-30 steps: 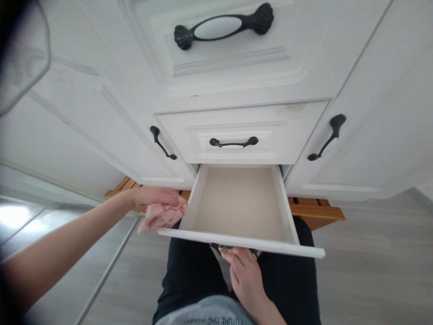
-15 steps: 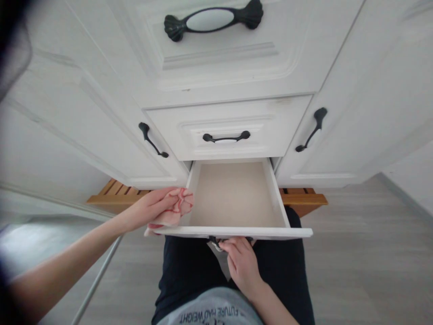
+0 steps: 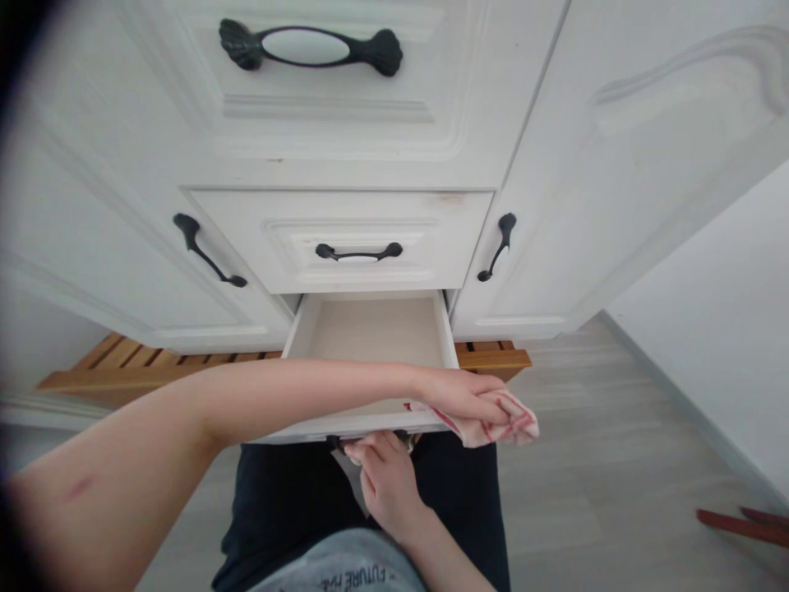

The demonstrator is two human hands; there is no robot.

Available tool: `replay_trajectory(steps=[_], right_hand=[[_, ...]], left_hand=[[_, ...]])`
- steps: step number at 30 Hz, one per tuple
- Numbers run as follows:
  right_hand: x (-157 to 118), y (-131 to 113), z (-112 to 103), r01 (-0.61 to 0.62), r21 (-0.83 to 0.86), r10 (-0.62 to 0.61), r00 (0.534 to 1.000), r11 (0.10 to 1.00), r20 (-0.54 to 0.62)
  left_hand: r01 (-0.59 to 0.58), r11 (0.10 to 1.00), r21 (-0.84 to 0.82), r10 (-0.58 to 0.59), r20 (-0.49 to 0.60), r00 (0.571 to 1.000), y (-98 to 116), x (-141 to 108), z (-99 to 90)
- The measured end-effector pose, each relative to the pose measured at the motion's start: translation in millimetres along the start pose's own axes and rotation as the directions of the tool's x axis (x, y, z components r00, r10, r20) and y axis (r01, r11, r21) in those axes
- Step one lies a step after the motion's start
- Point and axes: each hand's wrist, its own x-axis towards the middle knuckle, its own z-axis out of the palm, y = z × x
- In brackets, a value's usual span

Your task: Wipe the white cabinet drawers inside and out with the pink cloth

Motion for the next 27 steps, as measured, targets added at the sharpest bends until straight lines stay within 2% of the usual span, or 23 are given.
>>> replay_trajectory(steps=[2,3,5,7,10,13,15,20,25,26,27], right_hand=[[0.0,0.8,-0.2,0.009,0.005,-0.009,1.000,1.000,0.010],[0.4,1.1,-0.2,0.016,0.004,-0.016,1.000,1.000,0.008],[1.4,1.8,0.0,0.029,-0.004,-0.029,1.000,1.000,-0.010],[1.5,3.1,0.7,0.046,-0.009,-0.046,0.999,0.999,-0.029],[-1.4,7.5,3.5,0.080,-0.061,-0.083,0.995,0.995,-0.048],[-5.3,12.1,7.5,0.107,-0.187,-0.125,0.988,0.977,-0.090],[-5.6,12.8,9.0,0.103,-0.200,-0.125,0.987,0.974,-0.103],[1.6,7.4,5.4,0.098,-0.093,-0.105,0.992,0.991,-0.068],[6.3,4.7,1.4,0.128,-0.120,-0.138,0.987,0.984,-0.077],[6.4,4.2,1.0,0.122,-0.126,-0.132,0.988,0.985,-0.074],[6.2,3.5,0.6,0.110,-0.128,-0.120,0.991,0.986,-0.066]], left_hand=[[0.007,1.000,0.021,-0.008,0.031,0.999,-3.4,-6.2,0.6],[0.030,0.998,0.051,-0.031,0.008,0.999,-3.1,-14.2,0.7],[0.148,0.979,0.138,-0.138,-0.080,0.987,0.8,-37.3,0.8],[0.310,0.918,0.249,-0.275,-0.165,0.947,7.7,-66.2,1.8],[0.514,0.777,0.364,-0.434,-0.283,0.855,19.5,-114.3,6.9],[0.600,0.690,0.405,-0.492,-0.346,0.799,27.4,-162.7,15.8],[0.633,0.650,0.420,-0.500,-0.391,0.773,29.2,-194.1,22.3],[0.697,0.620,0.360,-0.495,-0.509,0.704,29.6,-266.2,35.7],[0.720,0.671,0.179,-0.514,-0.587,0.625,34.6,-317.6,49.3],[0.728,0.671,0.141,-0.520,-0.610,0.598,34.9,-327.0,52.5],[0.750,0.653,0.107,-0.523,-0.651,0.549,34.3,-337.2,55.9]])
